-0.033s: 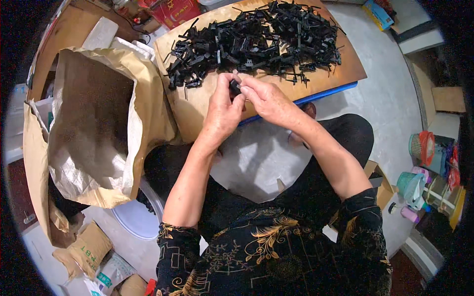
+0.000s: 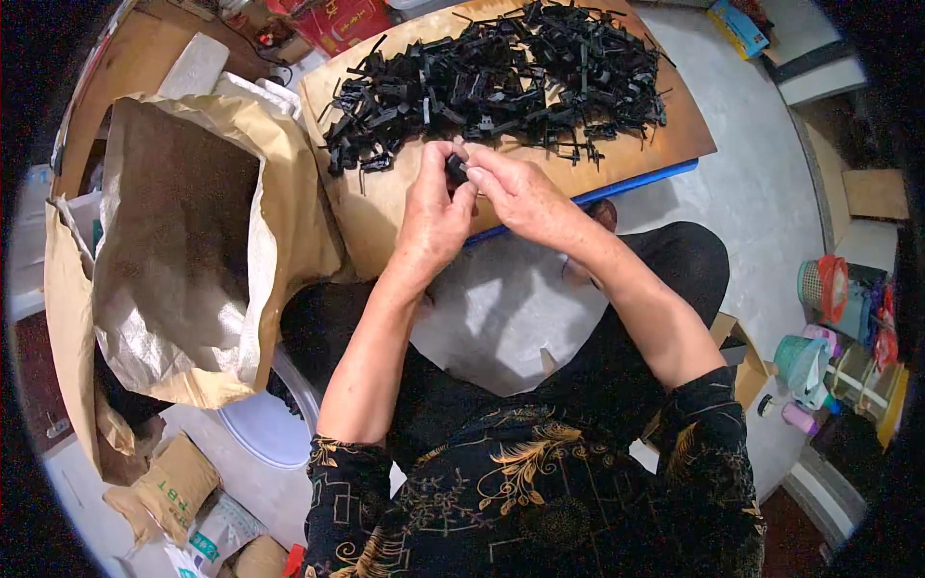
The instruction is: Inspecting and sorting small black plastic components from a pile into a bucket.
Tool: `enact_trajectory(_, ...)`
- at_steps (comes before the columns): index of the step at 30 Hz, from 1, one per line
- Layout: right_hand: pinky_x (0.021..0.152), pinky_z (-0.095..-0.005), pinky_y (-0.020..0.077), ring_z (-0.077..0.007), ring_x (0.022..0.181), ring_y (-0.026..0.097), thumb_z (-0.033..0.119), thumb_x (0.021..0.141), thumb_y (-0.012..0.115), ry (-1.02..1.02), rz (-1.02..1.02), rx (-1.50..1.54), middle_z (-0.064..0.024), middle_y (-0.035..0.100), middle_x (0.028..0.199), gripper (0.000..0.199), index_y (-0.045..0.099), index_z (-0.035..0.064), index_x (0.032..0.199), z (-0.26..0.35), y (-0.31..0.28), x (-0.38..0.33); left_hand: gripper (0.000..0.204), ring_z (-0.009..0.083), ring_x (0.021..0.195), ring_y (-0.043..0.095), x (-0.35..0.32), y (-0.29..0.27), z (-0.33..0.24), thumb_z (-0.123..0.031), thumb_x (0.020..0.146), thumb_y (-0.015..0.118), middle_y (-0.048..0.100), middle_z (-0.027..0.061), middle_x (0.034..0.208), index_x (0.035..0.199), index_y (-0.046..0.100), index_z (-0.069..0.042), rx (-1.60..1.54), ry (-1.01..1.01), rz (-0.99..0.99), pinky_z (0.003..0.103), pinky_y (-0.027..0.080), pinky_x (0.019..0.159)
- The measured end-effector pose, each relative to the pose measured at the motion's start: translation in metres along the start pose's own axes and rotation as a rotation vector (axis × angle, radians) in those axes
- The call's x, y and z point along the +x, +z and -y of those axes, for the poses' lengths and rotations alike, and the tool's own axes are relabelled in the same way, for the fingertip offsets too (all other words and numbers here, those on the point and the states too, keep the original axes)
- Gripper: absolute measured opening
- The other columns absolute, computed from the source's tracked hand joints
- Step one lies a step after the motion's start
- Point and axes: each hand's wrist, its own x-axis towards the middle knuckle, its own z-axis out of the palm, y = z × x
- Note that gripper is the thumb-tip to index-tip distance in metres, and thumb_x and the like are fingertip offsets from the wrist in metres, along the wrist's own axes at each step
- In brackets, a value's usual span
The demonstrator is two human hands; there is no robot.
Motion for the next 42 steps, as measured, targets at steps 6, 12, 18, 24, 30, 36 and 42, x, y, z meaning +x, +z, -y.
enact_trajectory(6,0.066,-0.0325,0.0434,-0.0214,0.072,0.054,0.014,0.091,0.045,-0.045,-0.076,0.071,-0.0132,0.054,0.077,0.016,0.050,-0.0006,0.095,-0.003,0.009,0.011,0.028,0.0303,0.074,0.061,0.005,-0.001,-0.003,-0.001,0.081,0.054,0.058,0.0186,0.083,0.104,0.040,-0.006,0.175,0.049,-0.126,0.036,0.047,0.062)
enact_trajectory(12,0.064,-0.0319,0.0427,-0.0210,0.070,0.053,0.013,0.090,0.045,-0.131,-0.156,0.040,-0.0114,0.052,0.076,0.014,0.050,0.0008,0.094,-0.004,0.014,0.017,0.027,0.0278,0.072,0.060,0.008,-0.002,0.001,-0.001,0.080,0.054,0.057,0.0163,0.080,0.104,0.042,-0.007,0.199,0.120,-0.203,0.036,0.046,0.060)
enact_trajectory(18,0.062,-0.0253,0.0424,-0.0106,0.070,0.051,0.023,0.093,0.046,-0.040,-0.035,0.363,-0.0033,0.053,0.076,0.020,0.052,0.0038,0.096,-0.004,0.008,0.021,0.022,0.0119,0.057,0.052,0.010,-0.007,-0.002,-0.003,0.082,0.055,0.053,0.0063,0.070,0.101,0.044,-0.008,-0.124,0.005,-0.223,0.026,0.042,0.048)
enact_trajectory(24,0.042,-0.0157,0.0319,-0.0019,0.048,0.040,0.025,0.091,0.049,0.179,0.032,0.648,-0.0005,0.056,0.076,0.025,0.053,0.0047,0.104,0.010,-0.006,0.008,0.025,0.0129,0.055,0.050,0.005,-0.022,-0.024,-0.006,0.085,0.051,0.055,0.0070,0.077,0.108,0.042,-0.005,-0.918,-0.125,-0.030,0.020,0.037,0.043)
enact_trajectory(30,0.038,-0.0132,0.0273,0.0007,0.044,0.037,0.022,0.089,0.053,0.069,0.010,0.669,0.0020,0.056,0.072,0.018,0.054,0.0063,0.096,0.015,-0.019,-0.001,0.042,0.0131,0.057,0.049,0.002,-0.018,-0.023,-0.013,0.087,0.050,0.056,0.0123,0.091,0.126,0.035,-0.004,-0.914,-0.177,0.009,0.020,0.038,0.047)
enact_trajectory(36,0.039,-0.0132,0.0278,0.0004,0.047,0.041,0.025,0.087,0.057,0.059,0.056,0.750,0.0009,0.058,0.073,0.023,0.055,0.0069,0.102,0.010,-0.031,-0.007,0.044,0.0092,0.051,0.043,-0.004,-0.013,-0.035,-0.018,0.086,0.054,0.055,0.0095,0.089,0.126,0.040,-0.006,-0.904,-0.182,0.334,0.016,0.031,0.038)
enact_trajectory(42,0.038,-0.0140,0.0241,-0.0004,0.049,0.047,0.027,0.085,0.060,0.110,0.274,0.820,0.0028,0.058,0.066,0.034,0.055,0.0074,0.111,0.008,-0.042,-0.016,0.043,0.0076,0.046,0.040,-0.013,-0.005,-0.044,-0.019,0.084,0.057,0.055,0.0074,0.084,0.123,0.045,-0.006,-0.911,-0.218,0.432,0.016,0.028,0.035)
